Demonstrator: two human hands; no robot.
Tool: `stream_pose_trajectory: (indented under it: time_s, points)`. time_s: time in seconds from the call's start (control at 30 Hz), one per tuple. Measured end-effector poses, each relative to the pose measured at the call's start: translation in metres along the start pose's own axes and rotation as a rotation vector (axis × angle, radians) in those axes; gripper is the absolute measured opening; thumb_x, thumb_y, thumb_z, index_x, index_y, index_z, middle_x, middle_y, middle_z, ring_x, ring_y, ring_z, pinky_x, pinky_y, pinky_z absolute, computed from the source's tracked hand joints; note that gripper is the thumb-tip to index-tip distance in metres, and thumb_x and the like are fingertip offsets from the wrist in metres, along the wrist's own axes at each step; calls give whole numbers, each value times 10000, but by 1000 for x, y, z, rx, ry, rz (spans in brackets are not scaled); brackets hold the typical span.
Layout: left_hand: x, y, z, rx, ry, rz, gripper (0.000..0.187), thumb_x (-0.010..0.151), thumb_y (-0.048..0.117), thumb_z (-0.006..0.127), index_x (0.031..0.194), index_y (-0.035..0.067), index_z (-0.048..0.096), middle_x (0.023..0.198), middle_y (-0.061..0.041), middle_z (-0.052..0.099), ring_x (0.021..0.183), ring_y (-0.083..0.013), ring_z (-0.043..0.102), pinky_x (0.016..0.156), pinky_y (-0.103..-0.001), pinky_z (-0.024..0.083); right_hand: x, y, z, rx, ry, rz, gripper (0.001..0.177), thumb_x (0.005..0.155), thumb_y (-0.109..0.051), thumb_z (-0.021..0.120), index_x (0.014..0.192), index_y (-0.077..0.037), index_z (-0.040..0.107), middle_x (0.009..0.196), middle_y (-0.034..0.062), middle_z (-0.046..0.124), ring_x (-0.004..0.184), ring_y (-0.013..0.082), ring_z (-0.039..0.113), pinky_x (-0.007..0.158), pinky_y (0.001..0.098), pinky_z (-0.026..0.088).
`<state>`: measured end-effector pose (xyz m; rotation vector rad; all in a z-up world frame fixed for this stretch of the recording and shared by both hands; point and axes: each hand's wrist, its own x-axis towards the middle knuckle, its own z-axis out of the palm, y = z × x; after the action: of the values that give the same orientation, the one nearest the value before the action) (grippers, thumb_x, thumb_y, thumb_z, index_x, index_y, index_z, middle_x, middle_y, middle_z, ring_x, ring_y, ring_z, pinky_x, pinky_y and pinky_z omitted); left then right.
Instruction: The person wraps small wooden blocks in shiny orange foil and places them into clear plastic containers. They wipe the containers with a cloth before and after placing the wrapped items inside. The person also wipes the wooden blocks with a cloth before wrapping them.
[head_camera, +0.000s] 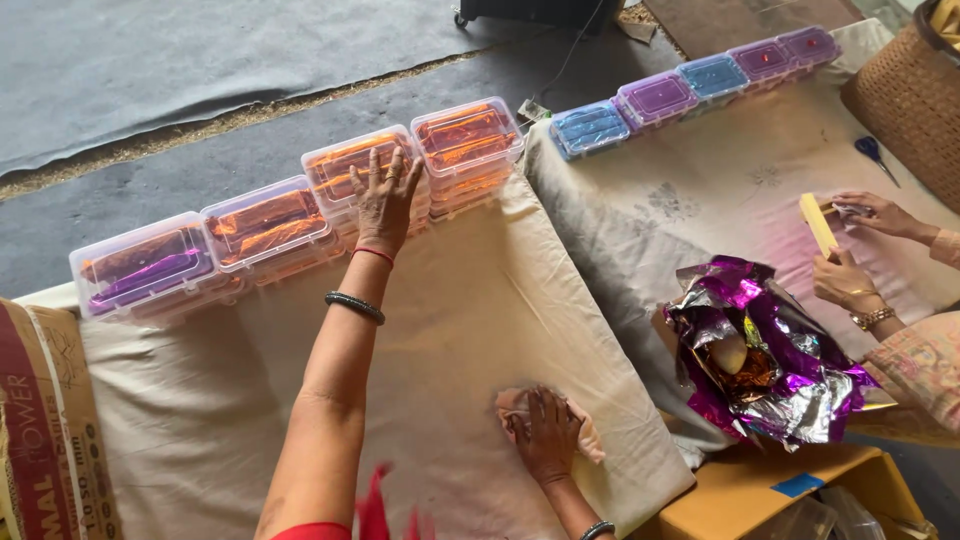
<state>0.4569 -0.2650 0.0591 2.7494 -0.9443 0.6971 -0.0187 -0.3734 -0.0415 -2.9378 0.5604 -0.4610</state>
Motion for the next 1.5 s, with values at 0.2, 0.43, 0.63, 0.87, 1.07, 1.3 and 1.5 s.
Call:
stream_pose_trajectory:
  time_s: [0.2, 0.43, 0.63, 0.87, 1.07, 1.3, 1.5]
  points:
    - [0, 0, -11, -1, -6, 56, 761, 908, 21, 624, 1589, 301, 428, 1640, -88, 391, 1503, -447, 313, 1129, -763, 209, 2, 1, 2, 3, -13, 11, 583, 893, -473, 599, 1356, -120, 569, 1424, 82, 551, 1328, 299, 491, 1037, 533, 358]
    - [3, 9, -47, -71, -169, 22, 949, 816, 362, 760, 1634, 245, 294, 1688, -102, 261, 1545, -440, 173, 1171, -721, 128, 0, 2, 4, -19, 22, -12, 592, 891, -472, 596, 1362, -113, 570, 1430, 86, 543, 1334, 302, 485, 1058, 540, 355]
    - [-1, 0, -72, -202, -185, -29, 1036, 761, 472, 795, 1606, 151, 288, 1684, -75, 245, 1559, -282, 187, 1228, -645, 79, 1, 1, 6, -24, 26, -5, 588, 891, -478, 590, 1355, -117, 574, 1434, 88, 544, 1326, 302, 487, 1061, 543, 353]
    - [-136, 33, -161, -539, 402, -233, 643, 985, 183, 713, 1546, 18, 446, 1563, -200, 501, 1473, -355, 466, 1235, -516, 346, 2, -1, 0, -17, 35, 4, 571, 891, -488, 591, 1329, -121, 596, 1421, 85, 557, 1292, 319, 513, 1022, 537, 368]
    - [-413, 78, -122, -691, -57, -544, 559, 900, 289, 726, 1388, 52, 589, 1397, -209, 608, 1283, -396, 575, 1048, -455, 482, 1, 2, 7, -52, 87, -40, 560, 910, -493, 591, 1322, -113, 603, 1410, 93, 577, 1251, 346, 540, 1029, 545, 385]
    - [-584, 80, -143, -974, -326, -1091, 489, 872, 299, 738, 1295, 61, 673, 1048, -103, 815, 924, -204, 798, 818, -325, 624, -4, 27, -7, -34, 194, -59, 671, 855, -581, 626, 1345, -123, 590, 1396, 103, 580, 1296, 357, 535, 1054, 573, 391]
    - [-638, 58, -105, -1514, -194, -1320, 390, 964, 262, 667, 1263, 12, 697, 940, -84, 789, 744, -127, 712, 643, -259, 559, -15, 35, 13, 26, 174, 363, 755, 861, -686, 639, 1451, -220, 573, 1484, 146, 529, 1337, 405, 484, 1046, 593, 388]
